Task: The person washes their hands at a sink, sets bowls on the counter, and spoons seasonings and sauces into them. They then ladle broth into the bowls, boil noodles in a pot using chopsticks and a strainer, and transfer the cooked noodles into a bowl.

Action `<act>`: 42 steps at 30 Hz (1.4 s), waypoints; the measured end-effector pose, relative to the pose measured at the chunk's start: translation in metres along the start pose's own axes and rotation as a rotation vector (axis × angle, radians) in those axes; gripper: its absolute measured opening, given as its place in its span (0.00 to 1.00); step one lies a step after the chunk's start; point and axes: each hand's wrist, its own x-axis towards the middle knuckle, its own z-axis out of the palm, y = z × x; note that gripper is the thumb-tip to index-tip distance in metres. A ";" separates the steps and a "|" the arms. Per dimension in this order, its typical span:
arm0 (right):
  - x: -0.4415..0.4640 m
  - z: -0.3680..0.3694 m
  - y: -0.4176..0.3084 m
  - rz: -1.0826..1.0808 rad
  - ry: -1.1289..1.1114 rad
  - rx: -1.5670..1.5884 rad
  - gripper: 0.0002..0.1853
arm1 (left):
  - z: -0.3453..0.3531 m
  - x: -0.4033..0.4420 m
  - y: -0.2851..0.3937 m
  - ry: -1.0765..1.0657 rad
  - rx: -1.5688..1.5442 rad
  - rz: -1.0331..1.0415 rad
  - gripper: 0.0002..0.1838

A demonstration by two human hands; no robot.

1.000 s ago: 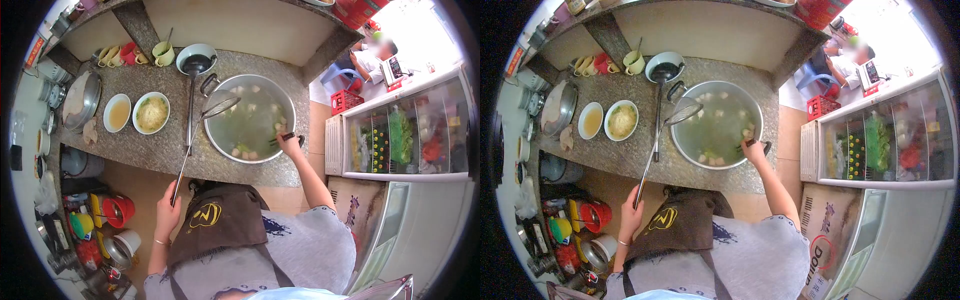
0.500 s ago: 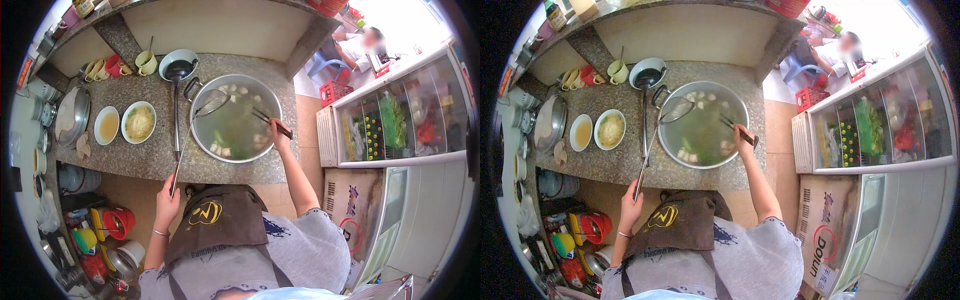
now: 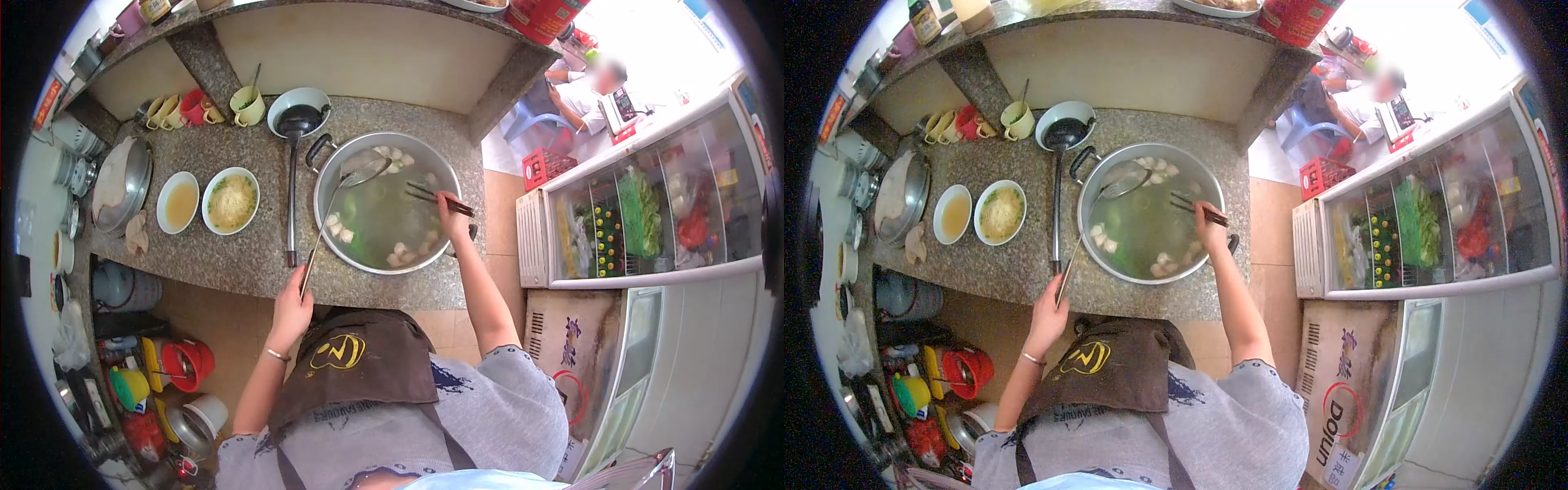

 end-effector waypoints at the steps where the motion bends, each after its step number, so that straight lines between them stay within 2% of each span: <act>1: 0.002 0.002 0.001 -0.011 0.065 0.040 0.09 | 0.004 0.006 0.000 0.006 0.042 0.010 0.25; 2: 0.002 0.001 -0.008 -0.016 0.062 0.041 0.09 | 0.012 0.015 -0.006 0.050 0.133 0.124 0.25; 3: 0.000 0.001 -0.018 0.029 0.006 -0.093 0.09 | 0.019 0.024 -0.009 0.056 0.131 0.122 0.25; 4: -0.002 0.002 -0.025 0.072 -0.049 -0.225 0.10 | 0.023 0.035 0.001 -0.013 0.221 0.059 0.25; 5: -0.008 0.003 -0.026 0.065 -0.052 -0.221 0.10 | 0.027 0.043 0.008 -0.083 0.310 -0.006 0.25; 7: -0.016 0.005 -0.026 -0.032 -0.098 -0.026 0.10 | 0.048 0.063 0.007 -0.085 0.384 0.002 0.26; 8: -0.020 0.004 -0.025 0.068 -0.088 0.149 0.10 | 0.057 0.068 0.006 -0.113 0.461 0.011 0.27; 12: -0.027 -0.005 -0.022 -0.007 -0.012 0.117 0.10 | 0.084 0.077 -0.010 -0.229 0.378 -0.006 0.28; 14: -0.032 -0.022 -0.047 0.026 -0.030 0.120 0.10 | 0.095 0.081 -0.028 -0.194 0.183 0.078 0.28; 15: -0.033 -0.028 -0.056 0.052 -0.052 0.127 0.10 | 0.093 0.081 -0.028 -0.199 0.184 0.079 0.28; 17: -0.033 -0.039 -0.049 0.082 -0.073 0.154 0.11 | 0.065 0.072 0.004 -0.520 -0.171 -0.254 0.27; 18: -0.033 -0.046 -0.052 0.132 -0.070 0.291 0.12 | 0.063 0.071 0.003 -0.523 -0.171 -0.257 0.27; 19: -0.032 -0.055 -0.058 0.182 -0.065 0.426 0.12 | 0.060 0.070 -0.001 -0.580 -0.490 -0.369 0.25; 20: -0.032 -0.064 -0.064 0.125 -0.034 0.358 0.13 | 0.057 0.069 -0.005 -0.628 -0.809 -0.478 0.24; 21: -0.031 -0.071 -0.067 0.127 -0.033 0.357 0.13 | 0.054 0.068 -0.010 -0.629 -0.808 -0.479 0.24; 23: -0.028 -0.084 -0.073 0.164 0.030 0.389 0.14 | 0.048 0.066 -0.018 -0.715 -1.135 -0.531 0.20; 26: -0.026 -0.088 -0.072 0.166 0.084 0.423 0.14 | 0.043 0.062 -0.024 -0.685 -1.312 -0.630 0.15; 30: -0.026 -0.081 -0.079 0.174 0.077 0.506 0.14 | 0.044 0.061 -0.027 -0.622 -1.202 -0.579 0.12; 31: -0.025 -0.077 -0.079 0.174 0.077 0.506 0.14 | 0.043 0.059 -0.020 -0.565 -1.044 -0.537 0.09; 32: -0.023 -0.071 -0.075 0.148 0.068 0.457 0.15 | 0.043 0.057 -0.014 -0.507 -0.887 -0.493 0.06; 35: -0.019 -0.058 -0.044 0.068 0.098 0.291 0.14 | 0.044 0.053 -0.005 -0.468 -0.765 -0.466 0.07; 36: -0.019 -0.057 -0.035 0.019 0.063 0.096 0.14 | 0.044 0.052 -0.009 -0.468 -0.763 -0.463 0.07; 38: -0.020 -0.064 -0.045 -0.008 0.007 -0.167 0.12 | 0.042 0.051 -0.024 -0.560 -1.105 -0.542 0.10; 39: -0.021 -0.070 -0.050 -0.012 0.003 -0.166 0.12 | 0.039 0.051 -0.030 -0.556 -1.109 -0.541 0.10; 41: -0.024 -0.085 -0.053 0.129 -0.054 -0.180 0.12 | 0.033 0.044 -0.036 -0.625 -1.378 -0.658 0.07; 42: -0.022 -0.092 -0.049 0.157 -0.095 -0.188 0.13 | 0.030 0.042 -0.036 -0.625 -1.380 -0.660 0.07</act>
